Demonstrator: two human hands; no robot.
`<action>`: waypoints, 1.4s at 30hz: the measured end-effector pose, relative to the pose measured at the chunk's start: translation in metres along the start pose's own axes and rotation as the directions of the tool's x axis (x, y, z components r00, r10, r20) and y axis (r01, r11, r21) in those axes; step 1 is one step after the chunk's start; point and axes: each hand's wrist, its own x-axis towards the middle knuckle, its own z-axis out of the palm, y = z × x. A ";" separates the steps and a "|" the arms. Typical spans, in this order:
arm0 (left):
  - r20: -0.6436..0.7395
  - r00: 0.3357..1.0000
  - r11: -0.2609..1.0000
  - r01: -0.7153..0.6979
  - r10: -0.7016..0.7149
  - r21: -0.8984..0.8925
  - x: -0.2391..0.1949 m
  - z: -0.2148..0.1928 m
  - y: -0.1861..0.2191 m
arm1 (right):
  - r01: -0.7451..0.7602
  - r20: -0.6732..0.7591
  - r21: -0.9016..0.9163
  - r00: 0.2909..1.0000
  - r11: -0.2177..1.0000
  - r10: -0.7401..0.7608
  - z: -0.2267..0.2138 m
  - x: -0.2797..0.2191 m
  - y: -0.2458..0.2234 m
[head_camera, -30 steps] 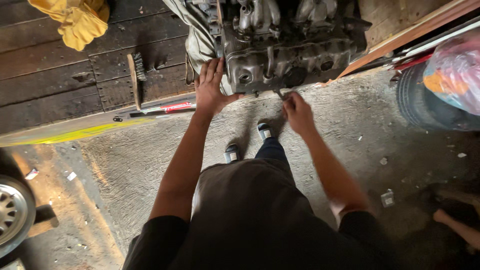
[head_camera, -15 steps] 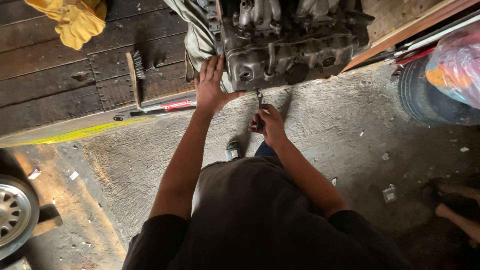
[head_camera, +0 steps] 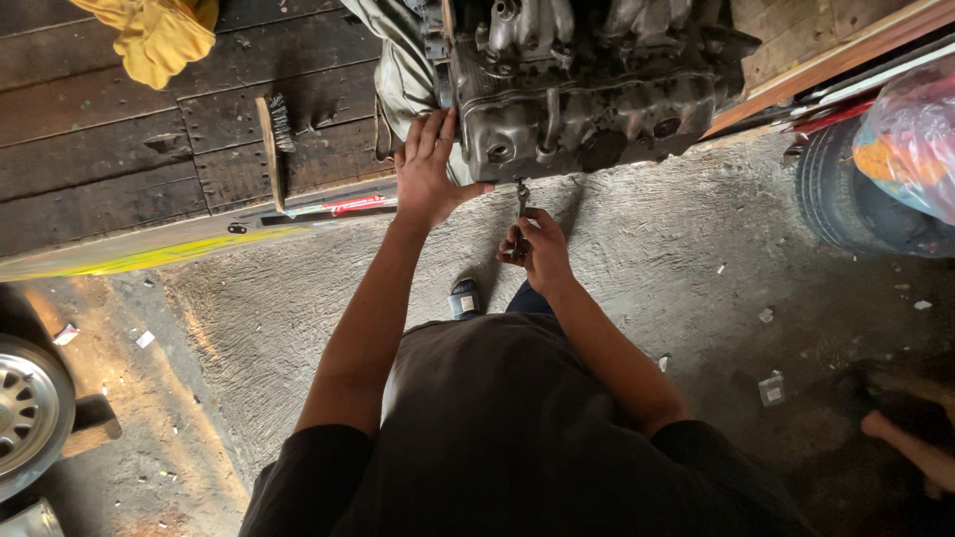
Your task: The person uses a ratchet wrench to repeatedly tighten a bolt on a car engine block resting on a wooden workbench. The hands remain in frame throughout, applying torque to the fastener in a continuous repetitive motion.
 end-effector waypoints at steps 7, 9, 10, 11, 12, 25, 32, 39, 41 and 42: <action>0.098 0.994 0.999 0.043 -0.046 0.033 0.004 -0.002 0.002 | 0.159 0.009 -0.050 0.987 0.986 -0.159 -0.019 0.022 0.024; 0.082 0.996 0.999 0.031 -0.033 0.035 0.004 -0.002 0.001 | 0.260 -0.002 -0.156 0.965 0.953 -0.263 -0.026 0.032 0.027; 0.083 0.996 0.999 0.029 -0.032 0.033 0.004 -0.002 0.001 | 0.302 -0.010 -0.249 0.949 0.920 -0.314 -0.029 0.035 0.026; 0.085 0.996 0.999 0.029 -0.031 0.030 0.003 -0.002 0.000 | 0.338 -0.012 -0.341 0.932 0.877 -0.363 -0.031 0.037 0.024; 0.087 0.996 0.999 0.028 -0.031 0.027 0.003 -0.002 0.000 | 0.364 0.002 -0.500 0.908 0.786 -0.420 -0.034 0.036 0.019; 0.041 0.999 1.000 0.009 -0.008 -0.017 0.000 -0.004 0.002 | 0.326 0.656 -0.663 0.686 -0.674 -0.314 0.009 -0.008 -0.122; 0.056 0.998 1.000 0.012 -0.012 -0.007 0.004 -0.005 0.002 | 0.247 0.113 -0.926 0.903 0.284 -0.415 -0.026 -0.010 -0.102; 0.000 1.000 0.999 -0.003 0.003 -0.032 0.000 0.000 -0.001 | 0.097 -0.092 -0.295 0.987 0.951 -0.130 -0.038 0.004 -0.019; -0.048 0.998 0.999 -0.030 0.029 -0.034 -0.002 0.001 -0.002 | 0.000 -0.122 -0.235 0.992 0.972 -0.030 -0.031 0.004 -0.008; -0.071 0.997 0.998 -0.044 0.041 -0.035 -0.003 0.001 -0.002 | 0.004 -0.108 -0.213 0.994 0.977 -0.028 -0.027 0.003 -0.004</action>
